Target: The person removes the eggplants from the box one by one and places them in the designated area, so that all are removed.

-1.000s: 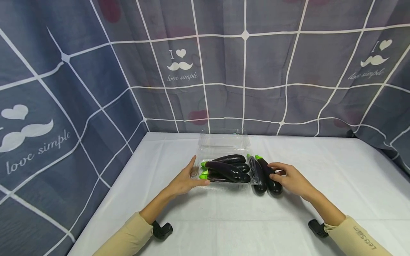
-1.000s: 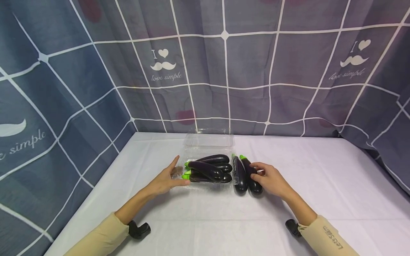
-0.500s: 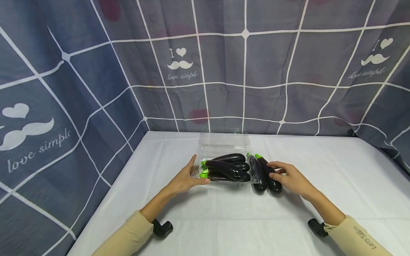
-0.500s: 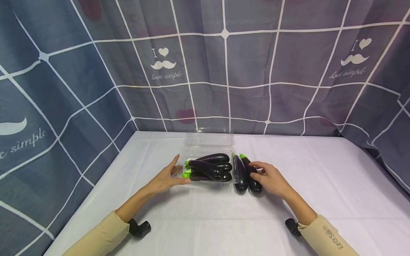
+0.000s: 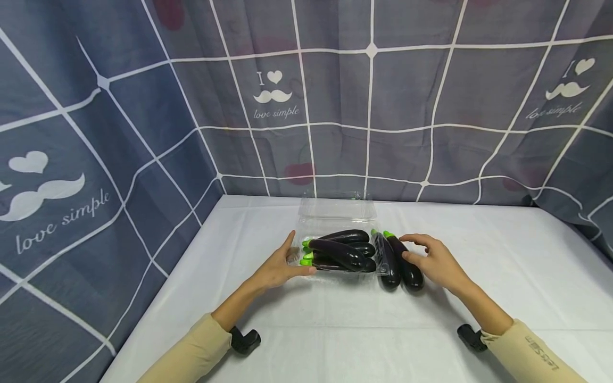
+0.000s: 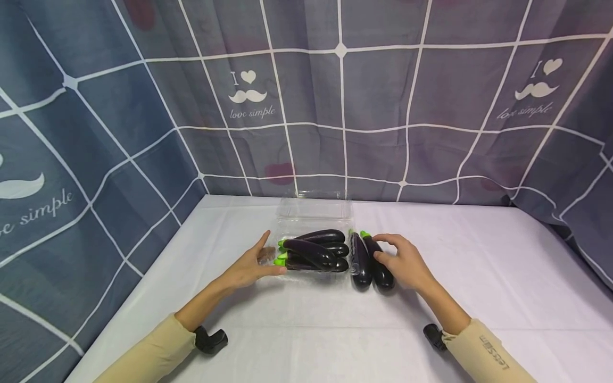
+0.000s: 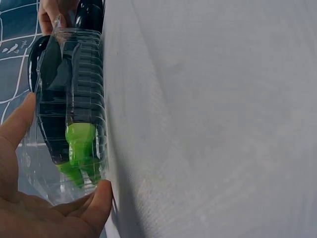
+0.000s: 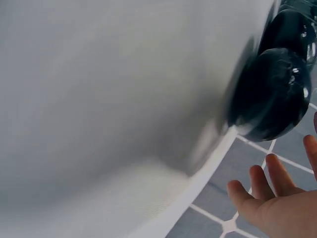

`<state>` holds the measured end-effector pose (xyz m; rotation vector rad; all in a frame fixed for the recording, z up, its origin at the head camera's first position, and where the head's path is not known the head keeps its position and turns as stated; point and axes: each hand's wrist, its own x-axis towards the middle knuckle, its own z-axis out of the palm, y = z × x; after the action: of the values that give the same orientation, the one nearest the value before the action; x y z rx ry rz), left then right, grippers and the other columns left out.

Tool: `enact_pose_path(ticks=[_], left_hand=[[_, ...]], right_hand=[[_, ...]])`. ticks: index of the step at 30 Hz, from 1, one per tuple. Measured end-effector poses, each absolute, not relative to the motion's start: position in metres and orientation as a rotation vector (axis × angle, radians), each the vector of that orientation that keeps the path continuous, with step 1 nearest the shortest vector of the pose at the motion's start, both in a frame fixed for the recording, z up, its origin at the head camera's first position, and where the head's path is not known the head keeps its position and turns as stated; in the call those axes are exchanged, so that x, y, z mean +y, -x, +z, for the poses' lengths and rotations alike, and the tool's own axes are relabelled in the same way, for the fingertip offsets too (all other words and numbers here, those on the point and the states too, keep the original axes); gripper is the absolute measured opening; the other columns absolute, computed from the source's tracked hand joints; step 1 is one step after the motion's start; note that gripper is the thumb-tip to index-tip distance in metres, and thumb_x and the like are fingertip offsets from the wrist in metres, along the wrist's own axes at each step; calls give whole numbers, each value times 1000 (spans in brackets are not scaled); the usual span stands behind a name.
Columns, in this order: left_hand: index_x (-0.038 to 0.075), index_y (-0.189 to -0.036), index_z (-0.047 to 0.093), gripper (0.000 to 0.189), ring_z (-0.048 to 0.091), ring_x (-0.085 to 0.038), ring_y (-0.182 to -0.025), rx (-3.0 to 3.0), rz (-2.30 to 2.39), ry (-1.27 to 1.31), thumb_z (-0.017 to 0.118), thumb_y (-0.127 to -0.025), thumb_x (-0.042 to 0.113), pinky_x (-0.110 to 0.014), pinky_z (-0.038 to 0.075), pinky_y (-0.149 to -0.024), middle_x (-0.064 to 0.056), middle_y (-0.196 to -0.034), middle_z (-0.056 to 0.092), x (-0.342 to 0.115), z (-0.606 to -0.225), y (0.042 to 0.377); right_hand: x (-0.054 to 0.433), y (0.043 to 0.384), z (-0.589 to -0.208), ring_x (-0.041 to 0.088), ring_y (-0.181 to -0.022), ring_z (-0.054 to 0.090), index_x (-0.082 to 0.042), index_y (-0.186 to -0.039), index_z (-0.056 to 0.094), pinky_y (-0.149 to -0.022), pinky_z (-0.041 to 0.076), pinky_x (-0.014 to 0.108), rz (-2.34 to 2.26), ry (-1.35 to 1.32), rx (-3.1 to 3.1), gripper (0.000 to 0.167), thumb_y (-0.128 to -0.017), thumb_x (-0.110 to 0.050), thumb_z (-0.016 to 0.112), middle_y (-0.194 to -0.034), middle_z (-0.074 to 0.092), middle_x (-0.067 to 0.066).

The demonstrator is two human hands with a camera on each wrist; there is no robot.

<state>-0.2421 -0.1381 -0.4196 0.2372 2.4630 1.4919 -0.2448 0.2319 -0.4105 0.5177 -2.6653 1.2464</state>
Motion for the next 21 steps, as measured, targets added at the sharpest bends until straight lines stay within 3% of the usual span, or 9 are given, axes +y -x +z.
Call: enact_pose_path(ticks=[11,21], left_hand=[[19,-161,2,117,29,-37,-143,2462,1490,-223,83,-79,39,-60,31,-107,-22,-155,31,-138,-420,243],[18,-161,3,117,31,-38,-142,2470,1489,-216,84,-78,40,-60,32,-106,-23,-154,33,-138,-421,242]], right_hand=[[211,245,-399,41,-123,50,5,-126,61,-105,35,58,1414,-610,-2566,35,-92,-4,67,-126,60,22],[180,236,-385,34,-121,54,-1,-130,61,-101,41,51,1531,-748,-2532,38,-94,-11,68,-129,59,14]])
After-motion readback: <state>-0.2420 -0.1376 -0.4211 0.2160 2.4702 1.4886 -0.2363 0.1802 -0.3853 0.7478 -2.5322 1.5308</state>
